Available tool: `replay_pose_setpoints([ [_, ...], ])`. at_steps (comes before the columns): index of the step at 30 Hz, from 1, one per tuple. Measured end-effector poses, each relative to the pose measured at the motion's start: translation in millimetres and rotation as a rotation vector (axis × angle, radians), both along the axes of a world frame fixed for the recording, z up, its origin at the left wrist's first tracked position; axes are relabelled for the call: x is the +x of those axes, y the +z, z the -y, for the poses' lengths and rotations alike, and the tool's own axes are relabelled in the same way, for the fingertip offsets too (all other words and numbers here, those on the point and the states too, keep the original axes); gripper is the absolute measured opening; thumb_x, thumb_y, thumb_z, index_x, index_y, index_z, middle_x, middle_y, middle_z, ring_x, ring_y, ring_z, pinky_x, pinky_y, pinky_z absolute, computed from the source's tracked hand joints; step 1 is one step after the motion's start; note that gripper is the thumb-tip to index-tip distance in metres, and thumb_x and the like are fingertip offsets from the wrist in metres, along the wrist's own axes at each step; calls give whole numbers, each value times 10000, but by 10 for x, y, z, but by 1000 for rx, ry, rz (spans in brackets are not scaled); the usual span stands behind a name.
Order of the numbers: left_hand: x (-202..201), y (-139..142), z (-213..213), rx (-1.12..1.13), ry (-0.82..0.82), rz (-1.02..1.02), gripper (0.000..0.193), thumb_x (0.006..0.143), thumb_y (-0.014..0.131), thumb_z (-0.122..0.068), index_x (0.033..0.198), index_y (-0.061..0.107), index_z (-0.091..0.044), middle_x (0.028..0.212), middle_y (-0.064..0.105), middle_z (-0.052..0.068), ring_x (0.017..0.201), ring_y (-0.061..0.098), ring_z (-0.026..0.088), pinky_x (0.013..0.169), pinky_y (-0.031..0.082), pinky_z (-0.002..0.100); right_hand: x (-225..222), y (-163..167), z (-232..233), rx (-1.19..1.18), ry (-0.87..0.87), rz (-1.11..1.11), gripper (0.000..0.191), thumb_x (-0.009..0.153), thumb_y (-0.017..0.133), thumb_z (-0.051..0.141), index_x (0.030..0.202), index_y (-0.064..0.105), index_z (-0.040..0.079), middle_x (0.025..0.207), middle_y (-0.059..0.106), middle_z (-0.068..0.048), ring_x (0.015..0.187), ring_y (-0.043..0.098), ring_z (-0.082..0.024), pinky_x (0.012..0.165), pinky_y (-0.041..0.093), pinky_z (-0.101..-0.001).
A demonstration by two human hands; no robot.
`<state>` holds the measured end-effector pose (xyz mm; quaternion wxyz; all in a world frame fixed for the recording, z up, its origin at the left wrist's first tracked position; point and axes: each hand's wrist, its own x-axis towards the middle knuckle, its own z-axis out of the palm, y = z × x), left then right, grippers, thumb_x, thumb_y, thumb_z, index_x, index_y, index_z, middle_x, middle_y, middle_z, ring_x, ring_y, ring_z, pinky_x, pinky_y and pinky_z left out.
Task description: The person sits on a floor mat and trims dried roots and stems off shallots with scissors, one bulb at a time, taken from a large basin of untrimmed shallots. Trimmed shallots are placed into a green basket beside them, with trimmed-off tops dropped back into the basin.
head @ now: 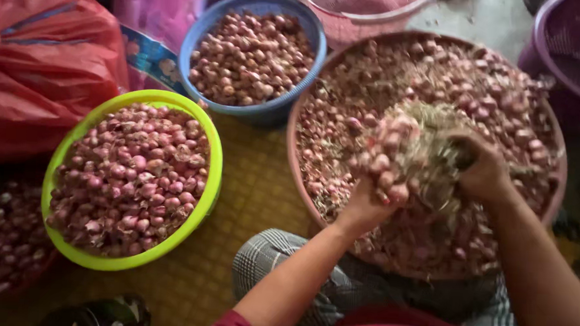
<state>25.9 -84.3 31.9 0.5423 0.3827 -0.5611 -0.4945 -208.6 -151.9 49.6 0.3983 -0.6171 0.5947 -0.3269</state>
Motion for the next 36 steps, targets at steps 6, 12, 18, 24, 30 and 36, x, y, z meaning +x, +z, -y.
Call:
replay_pose_setpoints([
  [6,-50,526,-187,-267,108,118,417,946,768,-82,1298,547,-50,1162,674,133,1058,708,227,933,584,321,-272,-190,233,-325,233,305,796,746,879,48,1478,568,10,1277,655,-190,1055,633,-235,861,521,-405],
  [12,-212,-63,-68,-73,248,449,757,875,682,-22,1567,376,21,1333,608,203,1159,640,331,964,547,369,-169,-381,364,-249,373,359,882,713,861,42,1512,494,-27,1415,591,-193,1230,588,-250,997,519,-391],
  [18,-205,-189,-116,-26,11,324,663,794,802,-51,1385,505,-92,1215,668,142,1075,678,287,967,562,384,-408,-377,-24,107,267,405,1039,631,876,-18,1593,483,-1,1224,603,-163,1070,566,-199,788,533,-354],
  [24,-9,346,-192,378,-97,779,674,817,548,122,1387,600,-232,1267,671,45,919,701,218,793,605,362,-671,44,-346,379,105,353,922,778,745,-52,1618,439,174,1366,699,-135,1165,716,-228,729,619,-404],
  [30,138,687,71,-185,239,629,268,940,664,-18,1197,708,-81,1091,683,84,918,702,250,824,589,335,-622,277,-654,-609,440,-623,833,513,764,-34,1301,689,224,1302,657,-101,1209,626,-313,1035,517,-418],
  [36,108,714,85,-409,106,620,244,798,780,-85,1032,722,-45,1080,647,141,992,665,338,878,555,408,-602,637,-943,-620,426,-773,789,563,905,192,1315,671,219,1092,699,-64,1077,674,-284,1101,472,-517],
])
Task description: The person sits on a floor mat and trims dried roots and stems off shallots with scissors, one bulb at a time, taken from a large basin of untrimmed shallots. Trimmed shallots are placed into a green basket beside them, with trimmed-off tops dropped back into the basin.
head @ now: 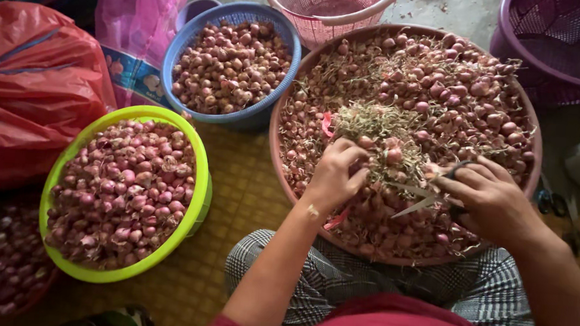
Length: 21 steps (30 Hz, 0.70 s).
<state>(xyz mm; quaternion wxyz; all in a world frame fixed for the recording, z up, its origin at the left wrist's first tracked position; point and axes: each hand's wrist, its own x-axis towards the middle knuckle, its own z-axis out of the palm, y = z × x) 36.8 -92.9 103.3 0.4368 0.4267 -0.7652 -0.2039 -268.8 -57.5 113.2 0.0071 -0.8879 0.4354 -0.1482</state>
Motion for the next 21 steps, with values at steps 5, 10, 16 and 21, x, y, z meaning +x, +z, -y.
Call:
replay_pose_setpoints([
  [5,93,-52,-320,112,99,-114,221,857,780,-88,1067,721,-53,1047,665,133,937,696,281,828,577,362,-55,65,-213,643,-433,166,777,670,918,308,1367,586,225,1076,732,-78,975,738,-269,839,632,-423],
  [10,75,-84,-441,601,174,-531,170,917,769,-133,1059,739,-45,889,774,70,778,733,142,691,594,276,174,-184,-393,1160,-123,687,631,694,856,406,1156,582,75,937,752,-180,845,720,-291,729,619,-391],
  [16,63,-224,-436,672,65,-830,180,929,768,-111,1050,700,2,951,762,54,813,712,91,721,608,242,518,-447,-426,1412,-355,780,539,711,835,397,1061,624,47,704,755,-116,592,684,-166,502,470,-294],
  [21,-1,-317,-469,564,132,-642,185,927,786,-131,1043,732,4,946,765,48,826,682,59,736,559,211,616,-403,-246,1503,-575,842,359,801,814,229,996,589,28,656,689,-106,502,614,-148,420,423,-270],
])
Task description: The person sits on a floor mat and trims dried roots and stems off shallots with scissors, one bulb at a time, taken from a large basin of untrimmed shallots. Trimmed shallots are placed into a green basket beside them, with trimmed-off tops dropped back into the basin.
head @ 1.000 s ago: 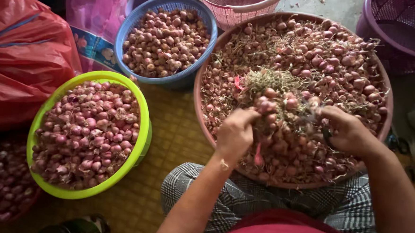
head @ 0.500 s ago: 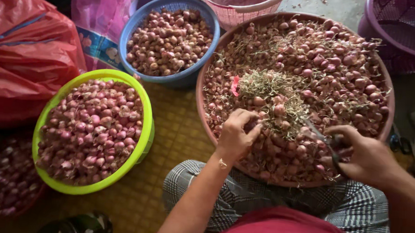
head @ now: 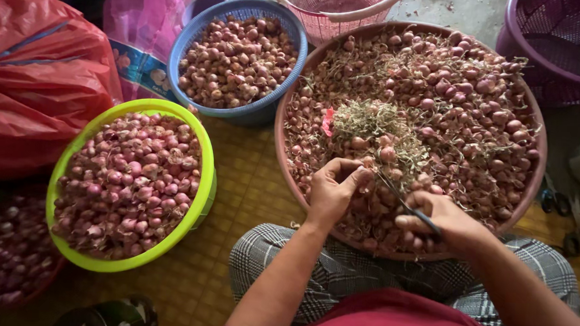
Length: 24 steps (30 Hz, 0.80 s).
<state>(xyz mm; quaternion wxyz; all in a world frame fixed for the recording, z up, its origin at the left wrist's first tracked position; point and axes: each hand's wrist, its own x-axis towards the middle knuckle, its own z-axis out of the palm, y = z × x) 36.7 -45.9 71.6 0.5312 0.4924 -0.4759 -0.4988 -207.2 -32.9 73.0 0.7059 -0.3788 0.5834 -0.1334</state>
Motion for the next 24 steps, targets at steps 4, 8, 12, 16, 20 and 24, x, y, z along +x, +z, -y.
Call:
replay_pose_setpoints([
  [4,-56,-18,24,1,-32,-68,180,930,786,-127,1030,729,11,957,755,45,831,668,58,739,548,216,24,-6,122,-75,20,156,327,799,813,214,947,596,19,640,689,-88,512,639,-128,440,463,-252],
  [8,-76,-46,17,-51,-68,-60,163,952,760,-108,1047,725,20,991,757,65,871,681,69,775,564,225,6,-106,137,-188,5,132,360,783,847,231,942,623,-1,671,675,-47,522,595,-103,443,425,-240],
  [12,-9,-107,34,99,-154,-344,161,957,683,-121,1073,677,-10,931,741,51,851,718,124,766,624,290,-69,-177,87,-270,23,115,398,788,872,242,972,635,-20,655,614,-52,504,525,-112,423,354,-247],
  [16,170,-121,198,252,-66,-671,151,934,662,-146,1051,645,-53,936,682,98,856,675,207,719,592,364,-117,-133,79,-231,26,15,436,766,786,291,1081,607,49,691,706,-72,544,616,-129,449,419,-254],
  [20,195,-9,319,-85,-40,155,201,920,741,-150,1069,714,-18,1032,634,125,914,653,226,744,566,363,-65,-18,53,-247,52,40,486,775,760,348,1119,609,39,750,769,-107,598,692,-142,481,469,-259],
  [24,174,203,334,-364,-92,748,273,781,804,-162,1010,730,-31,1008,625,135,884,671,286,774,568,423,51,79,-31,-246,67,46,449,783,747,329,1083,627,17,845,832,-132,635,724,-150,501,494,-262],
])
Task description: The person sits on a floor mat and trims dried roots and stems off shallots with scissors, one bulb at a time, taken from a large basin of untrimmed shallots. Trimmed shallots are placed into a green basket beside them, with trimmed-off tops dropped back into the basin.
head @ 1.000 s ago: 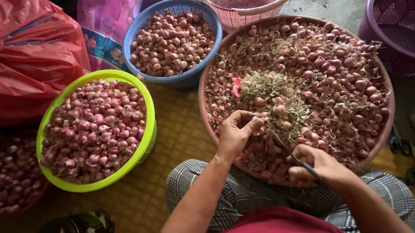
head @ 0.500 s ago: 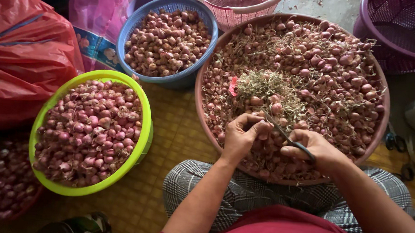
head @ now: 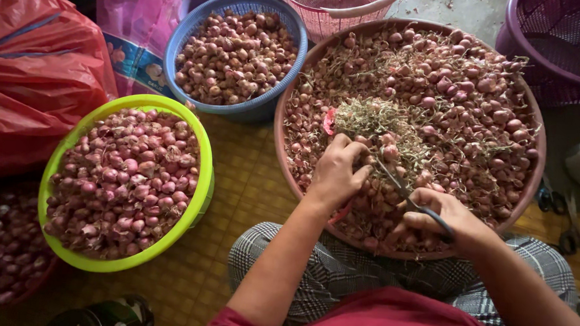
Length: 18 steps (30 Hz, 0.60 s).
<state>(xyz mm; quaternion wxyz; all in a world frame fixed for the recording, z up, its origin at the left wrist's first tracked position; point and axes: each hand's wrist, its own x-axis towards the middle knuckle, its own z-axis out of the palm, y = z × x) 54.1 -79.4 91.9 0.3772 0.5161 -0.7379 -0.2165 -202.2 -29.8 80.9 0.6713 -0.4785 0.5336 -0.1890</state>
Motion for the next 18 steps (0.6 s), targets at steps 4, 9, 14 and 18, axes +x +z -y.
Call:
replay_pose_setpoints([
  [4,36,144,17,91,-23,-108,216,899,757,-202,1051,699,-60,1079,638,100,871,723,246,808,602,363,91,10,-52,51,-9,-8,407,815,735,314,1067,634,11,803,819,-160,614,704,-157,502,500,-269],
  [9,194,93,-209,64,-4,-55,164,913,797,-198,1024,747,-88,1024,687,91,929,716,281,826,573,392,40,-47,-107,28,-49,9,387,836,726,300,1060,621,2,794,806,-151,612,698,-159,498,494,-269],
  [14,112,-10,-373,28,-70,-185,333,761,843,-175,1027,697,-38,1124,667,149,997,682,316,849,550,392,51,-170,-200,107,-28,93,385,796,758,266,1074,627,34,748,763,-115,589,688,-158,487,483,-278],
  [18,108,-41,-388,57,-50,-297,264,804,822,-117,1021,694,-38,1052,688,120,984,693,289,873,555,378,-35,-181,-298,80,13,54,372,792,775,259,1042,633,24,708,752,-118,555,677,-159,480,464,-282],
])
